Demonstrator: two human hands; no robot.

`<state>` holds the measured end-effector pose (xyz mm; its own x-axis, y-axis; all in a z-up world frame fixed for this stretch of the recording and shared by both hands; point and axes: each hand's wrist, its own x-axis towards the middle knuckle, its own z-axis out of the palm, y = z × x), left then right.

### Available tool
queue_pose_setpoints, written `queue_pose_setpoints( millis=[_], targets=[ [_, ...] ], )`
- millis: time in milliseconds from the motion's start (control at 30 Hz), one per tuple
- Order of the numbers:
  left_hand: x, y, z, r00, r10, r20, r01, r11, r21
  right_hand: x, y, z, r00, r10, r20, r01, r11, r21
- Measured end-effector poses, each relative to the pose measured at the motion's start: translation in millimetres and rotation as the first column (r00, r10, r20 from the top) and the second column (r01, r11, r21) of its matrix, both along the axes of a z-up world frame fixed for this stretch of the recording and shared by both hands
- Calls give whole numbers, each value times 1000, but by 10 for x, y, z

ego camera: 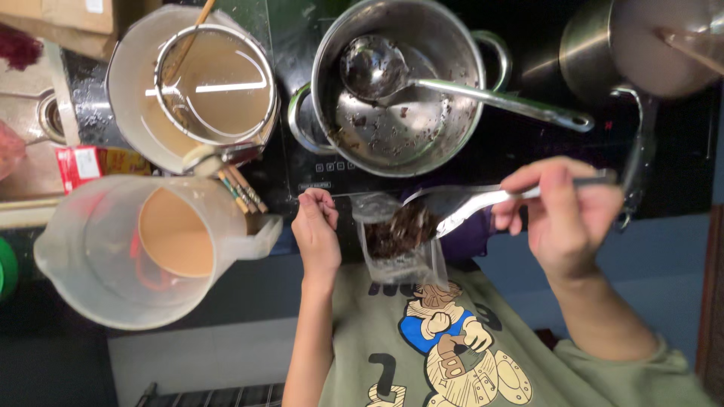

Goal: The person scoops dark tea leaves from a pot into a plastic bag with a spoon, stirs a liquid in a small pot with chopsticks, and strains liquid from another pot through a sieve into a white bowl.

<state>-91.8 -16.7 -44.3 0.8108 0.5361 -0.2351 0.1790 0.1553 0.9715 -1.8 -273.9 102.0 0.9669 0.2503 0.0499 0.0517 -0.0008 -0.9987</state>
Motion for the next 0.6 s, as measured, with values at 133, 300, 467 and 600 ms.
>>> queue_pose_setpoints(
  millis=[133,300,467,600],
  targets=[
    [-237,-38,29,999,7,-36,-6,1000,16,-135,143,-18,774,325,543,-288,945,-154],
    [-441,-35,130,997,15,-72,-11,998,58,-142,225,242,413,645,643,-293,762,-577],
    [-536,-58,130,995,23,-97,-17,998,65,-162,230,267,422,593,686,-284,805,-520],
    [-579,-66,54,994,12,-108,-9,999,33,-185,182,220,580,485,654,-270,873,-407]
  ],
)
